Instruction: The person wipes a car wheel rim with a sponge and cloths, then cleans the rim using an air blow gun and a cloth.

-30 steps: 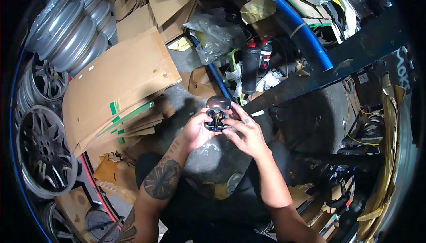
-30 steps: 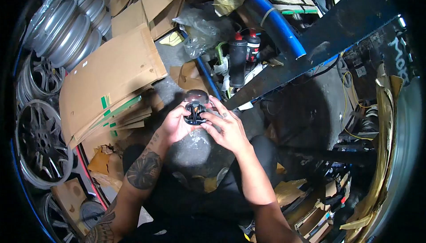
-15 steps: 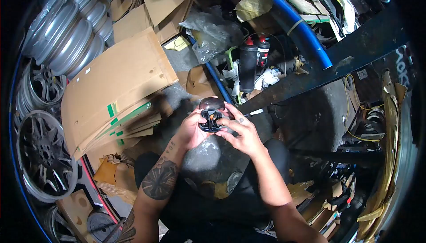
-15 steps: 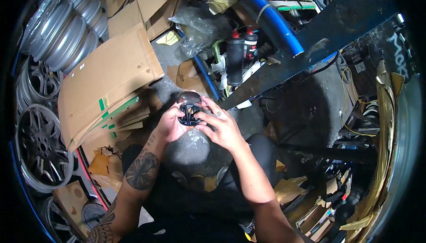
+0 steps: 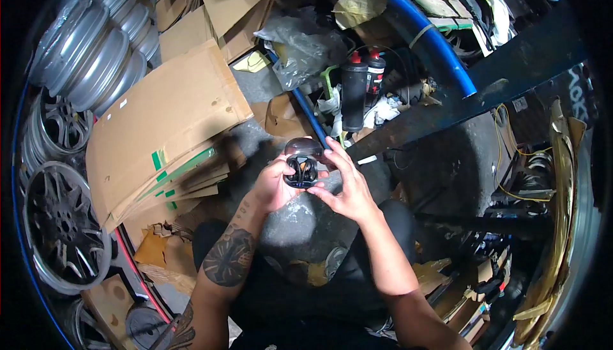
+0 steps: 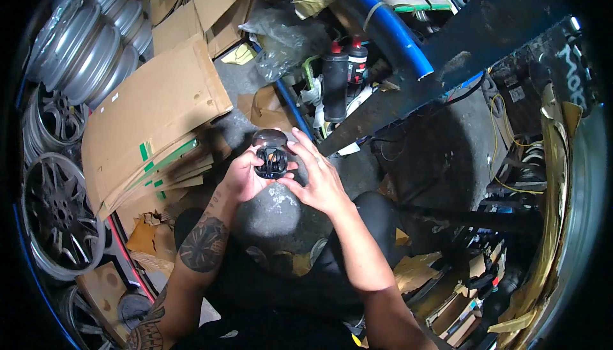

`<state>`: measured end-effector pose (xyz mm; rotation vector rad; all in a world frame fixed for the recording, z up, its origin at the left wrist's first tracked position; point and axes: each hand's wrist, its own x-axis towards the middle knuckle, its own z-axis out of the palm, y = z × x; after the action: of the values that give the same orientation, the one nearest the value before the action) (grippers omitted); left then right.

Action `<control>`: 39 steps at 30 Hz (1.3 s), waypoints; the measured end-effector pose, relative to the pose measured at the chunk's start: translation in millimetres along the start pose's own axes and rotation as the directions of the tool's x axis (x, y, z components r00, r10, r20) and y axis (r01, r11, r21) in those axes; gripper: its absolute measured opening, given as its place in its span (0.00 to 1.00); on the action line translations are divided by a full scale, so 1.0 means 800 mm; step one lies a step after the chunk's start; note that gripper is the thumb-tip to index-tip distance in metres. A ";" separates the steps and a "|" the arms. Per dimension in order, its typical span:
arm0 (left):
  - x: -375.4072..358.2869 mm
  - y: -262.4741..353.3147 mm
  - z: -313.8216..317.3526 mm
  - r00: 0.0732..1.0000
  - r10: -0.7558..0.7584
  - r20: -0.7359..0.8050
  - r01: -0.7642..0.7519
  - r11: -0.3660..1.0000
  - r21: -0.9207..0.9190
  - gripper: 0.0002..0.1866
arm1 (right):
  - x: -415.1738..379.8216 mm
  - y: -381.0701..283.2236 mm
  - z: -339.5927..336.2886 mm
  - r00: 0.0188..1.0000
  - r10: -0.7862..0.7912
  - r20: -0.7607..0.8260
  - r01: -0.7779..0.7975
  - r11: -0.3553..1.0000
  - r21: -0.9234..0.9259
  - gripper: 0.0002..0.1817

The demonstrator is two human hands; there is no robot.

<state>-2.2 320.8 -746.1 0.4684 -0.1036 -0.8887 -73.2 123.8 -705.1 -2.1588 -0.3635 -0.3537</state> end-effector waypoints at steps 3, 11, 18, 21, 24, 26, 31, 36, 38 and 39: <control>-0.002 0.002 -0.005 1.000 -0.008 0.027 0.008 1.000 0.007 0.37 | -0.003 0.006 0.005 1.000 -0.004 0.019 0.003 1.000 0.012 0.53; -0.008 0.015 0.011 0.996 -0.008 0.083 0.025 0.979 -0.201 0.35 | -0.007 0.006 0.005 0.995 -0.038 0.095 0.047 0.995 -0.088 0.53; 0.001 -0.013 -0.008 0.997 -0.075 0.023 0.074 0.996 0.053 0.36 | -0.003 -0.003 0.001 0.983 0.062 0.173 -0.027 0.980 -0.197 0.37; -0.002 -0.013 0.010 0.996 -0.049 -0.068 0.062 0.976 0.209 0.39 | -0.011 -0.004 -0.020 0.999 0.029 -0.038 -0.032 0.998 -0.061 0.31; -0.015 0.037 0.051 0.911 0.407 -0.072 -0.250 0.681 0.689 0.30 | -0.032 -0.023 -0.079 0.950 0.201 -0.238 -0.201 0.979 0.027 0.33; -0.037 0.096 0.135 0.656 0.719 -0.229 -0.339 0.552 0.761 0.13 | -0.062 -0.017 -0.104 0.786 0.374 -0.491 -0.210 0.910 0.358 0.32; -0.153 0.152 0.316 -0.200 0.630 0.750 -0.536 -0.711 0.455 0.09 | -0.023 -0.072 -0.225 0.460 0.224 -0.859 -0.060 0.973 0.221 0.33; -0.168 0.128 0.388 -0.422 0.547 0.724 -0.654 -0.736 0.175 0.12 | 0.087 -0.072 -0.321 0.467 0.010 -0.884 0.120 0.990 0.075 0.31; -0.172 0.123 0.399 -0.449 0.544 0.709 -0.655 -0.740 0.153 0.13 | 0.131 -0.043 -0.354 0.482 -0.096 -0.871 0.237 0.971 0.024 0.32; -0.174 0.120 0.402 -0.463 0.543 0.701 -0.654 -0.743 0.145 0.14 | 0.150 -0.011 -0.379 0.465 -0.128 -0.876 0.071 0.992 -0.108 0.33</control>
<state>-110.0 366.5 -401.9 0.7931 -1.0145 1.3996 -2.3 -104.6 -482.8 -1.6913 0.1422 -1.5012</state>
